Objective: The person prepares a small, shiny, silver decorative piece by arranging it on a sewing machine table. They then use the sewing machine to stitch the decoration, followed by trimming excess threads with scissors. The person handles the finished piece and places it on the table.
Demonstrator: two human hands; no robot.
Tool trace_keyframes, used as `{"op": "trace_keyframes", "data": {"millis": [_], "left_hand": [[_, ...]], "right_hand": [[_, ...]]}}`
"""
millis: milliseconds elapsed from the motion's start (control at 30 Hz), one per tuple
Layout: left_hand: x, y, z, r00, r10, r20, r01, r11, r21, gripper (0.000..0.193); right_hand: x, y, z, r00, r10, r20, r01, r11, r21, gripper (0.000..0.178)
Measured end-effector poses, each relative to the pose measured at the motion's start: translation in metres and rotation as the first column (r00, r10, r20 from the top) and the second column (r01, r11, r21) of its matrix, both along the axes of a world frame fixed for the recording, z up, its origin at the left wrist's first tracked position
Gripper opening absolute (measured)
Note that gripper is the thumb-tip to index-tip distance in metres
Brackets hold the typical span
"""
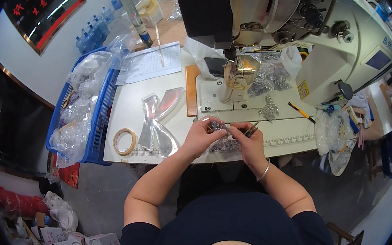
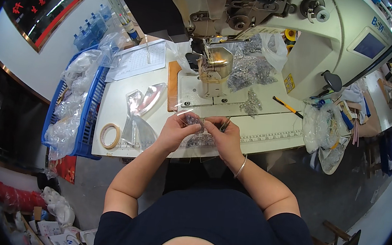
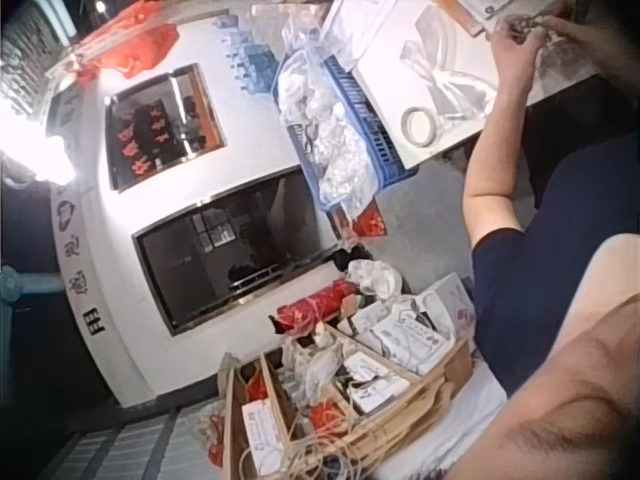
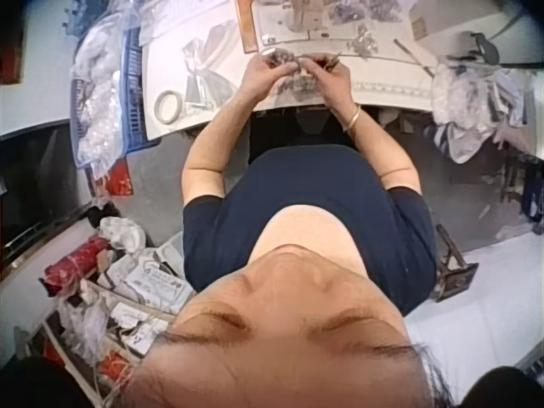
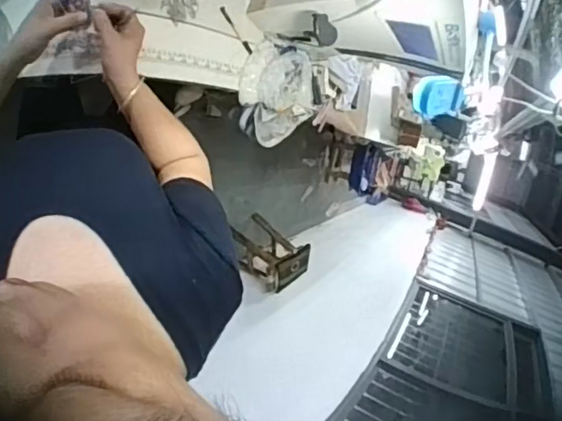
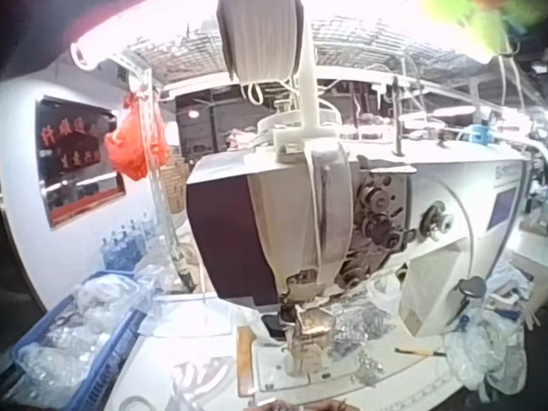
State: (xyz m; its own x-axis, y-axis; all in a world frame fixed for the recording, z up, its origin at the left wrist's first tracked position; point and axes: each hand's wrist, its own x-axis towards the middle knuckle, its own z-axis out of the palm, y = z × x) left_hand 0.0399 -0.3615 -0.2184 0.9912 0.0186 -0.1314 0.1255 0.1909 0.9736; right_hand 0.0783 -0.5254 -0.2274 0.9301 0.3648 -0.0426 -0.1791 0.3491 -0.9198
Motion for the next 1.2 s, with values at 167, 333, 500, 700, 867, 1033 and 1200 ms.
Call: {"op": "trace_keyframes", "data": {"millis": [167,333,500,700,867,1033,1200], "left_hand": [[-0.001,-0.002,0.004,0.999,0.037,0.032,-0.037,0.999,0.019,0.024],[0.004,0.008,0.004,0.999,-0.050,0.004,0.050,0.995,-0.091,0.025],[0.009,0.015,0.014,0.997,-0.073,-0.003,0.073,0.997,0.011,0.027],[0.008,0.017,0.021,0.997,-0.078,0.015,0.072,0.970,0.231,0.030],[0.008,0.017,0.018,0.997,-0.069,0.034,0.059,0.971,0.233,0.030],[0.009,0.016,0.021,0.997,-0.076,0.024,0.069,0.973,0.219,0.030],[0.008,0.016,0.023,0.997,-0.081,0.014,0.076,0.971,0.226,0.030]], "right_hand": [[0.004,-0.004,0.003,0.990,0.056,-0.131,-0.044,0.995,0.089,0.016],[0.007,-0.002,0.001,0.984,0.069,-0.162,-0.050,0.991,0.120,0.015],[0.007,0.001,0.003,0.981,0.046,-0.190,-0.024,0.993,0.112,0.012],[0.006,0.001,0.005,0.992,0.039,-0.120,-0.026,0.994,0.110,0.012],[0.005,0.001,0.006,0.991,0.048,-0.122,-0.033,0.992,0.118,0.012],[0.007,0.000,0.003,0.990,0.046,-0.130,-0.030,0.992,0.122,0.012],[0.006,0.000,0.002,0.991,0.041,-0.124,-0.027,0.994,0.107,0.013]]}}
